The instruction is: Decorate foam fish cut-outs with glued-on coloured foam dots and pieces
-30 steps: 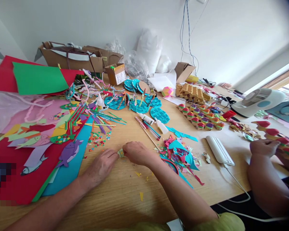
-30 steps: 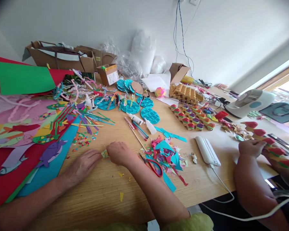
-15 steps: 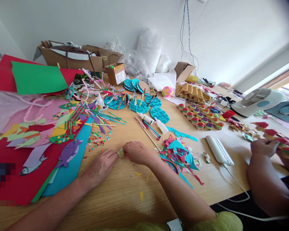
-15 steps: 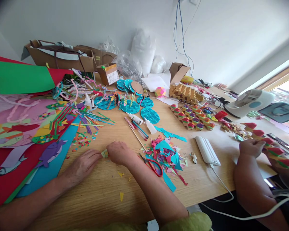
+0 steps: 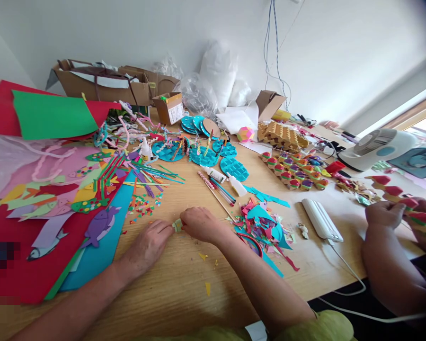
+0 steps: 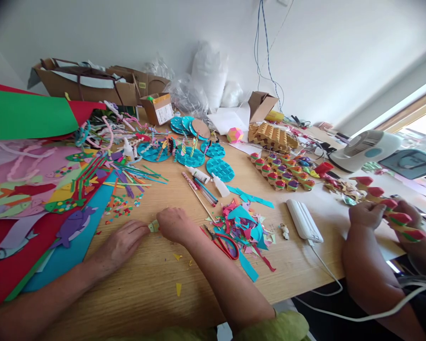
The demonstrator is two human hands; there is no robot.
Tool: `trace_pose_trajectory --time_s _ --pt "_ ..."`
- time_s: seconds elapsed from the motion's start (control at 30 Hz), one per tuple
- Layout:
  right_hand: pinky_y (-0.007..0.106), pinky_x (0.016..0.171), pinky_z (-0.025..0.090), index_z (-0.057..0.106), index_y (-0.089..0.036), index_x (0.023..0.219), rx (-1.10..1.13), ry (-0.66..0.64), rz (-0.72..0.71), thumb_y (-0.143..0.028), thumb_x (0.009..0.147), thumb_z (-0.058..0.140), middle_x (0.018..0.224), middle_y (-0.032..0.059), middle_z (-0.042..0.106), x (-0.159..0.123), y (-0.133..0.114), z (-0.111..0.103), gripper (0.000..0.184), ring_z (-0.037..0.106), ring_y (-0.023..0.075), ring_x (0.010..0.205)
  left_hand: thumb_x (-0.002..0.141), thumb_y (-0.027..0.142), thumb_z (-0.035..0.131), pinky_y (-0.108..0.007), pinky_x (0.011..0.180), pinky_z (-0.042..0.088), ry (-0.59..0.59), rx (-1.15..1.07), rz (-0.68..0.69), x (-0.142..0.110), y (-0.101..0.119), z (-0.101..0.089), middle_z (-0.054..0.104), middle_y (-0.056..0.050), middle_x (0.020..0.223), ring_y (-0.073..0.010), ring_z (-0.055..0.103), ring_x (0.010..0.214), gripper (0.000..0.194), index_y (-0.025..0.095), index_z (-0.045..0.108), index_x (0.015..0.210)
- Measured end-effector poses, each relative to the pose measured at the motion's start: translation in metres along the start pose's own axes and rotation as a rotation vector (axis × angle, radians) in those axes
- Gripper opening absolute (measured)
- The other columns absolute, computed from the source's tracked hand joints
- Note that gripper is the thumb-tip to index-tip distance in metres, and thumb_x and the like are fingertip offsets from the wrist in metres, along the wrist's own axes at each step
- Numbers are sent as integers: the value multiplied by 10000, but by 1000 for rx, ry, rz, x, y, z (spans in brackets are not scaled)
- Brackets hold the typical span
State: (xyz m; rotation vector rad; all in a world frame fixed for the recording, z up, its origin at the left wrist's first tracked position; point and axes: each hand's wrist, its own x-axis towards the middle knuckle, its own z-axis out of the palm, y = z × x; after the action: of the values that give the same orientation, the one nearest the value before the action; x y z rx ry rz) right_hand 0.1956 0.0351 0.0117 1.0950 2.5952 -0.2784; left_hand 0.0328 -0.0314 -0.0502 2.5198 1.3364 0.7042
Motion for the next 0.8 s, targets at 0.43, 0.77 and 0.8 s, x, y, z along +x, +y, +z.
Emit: trace_pose_trajectory --time_s 0.43,0.77,0.8 --pt "235 610 398 635 -188 906 78 20 -22 -150 801 430 915 73 661 -10 3 -10 234 613 178 818 816 38 349 -325 761 490 2 19 12 1 0 -1 616 -59 881 -182 566 849 258 165 570 858" --pt "232 630 386 656 -195 926 125 -2 -14 -155 787 441 926 76 661 -6 2 -4 259 603 173 823 805 32 333 -336 762 499 12 19 8 1 1 -2 628 -60 881 -181 573 851 288 169 581 851" --pt "231 629 385 654 -195 927 127 1 -12 -155 790 441 930 74 659 -7 3 -5 256 603 172 825 806 32 334 -336 764 498 11 18 7 0 1 -2 627 -59 884 -181 572 854 286 170 580 855"
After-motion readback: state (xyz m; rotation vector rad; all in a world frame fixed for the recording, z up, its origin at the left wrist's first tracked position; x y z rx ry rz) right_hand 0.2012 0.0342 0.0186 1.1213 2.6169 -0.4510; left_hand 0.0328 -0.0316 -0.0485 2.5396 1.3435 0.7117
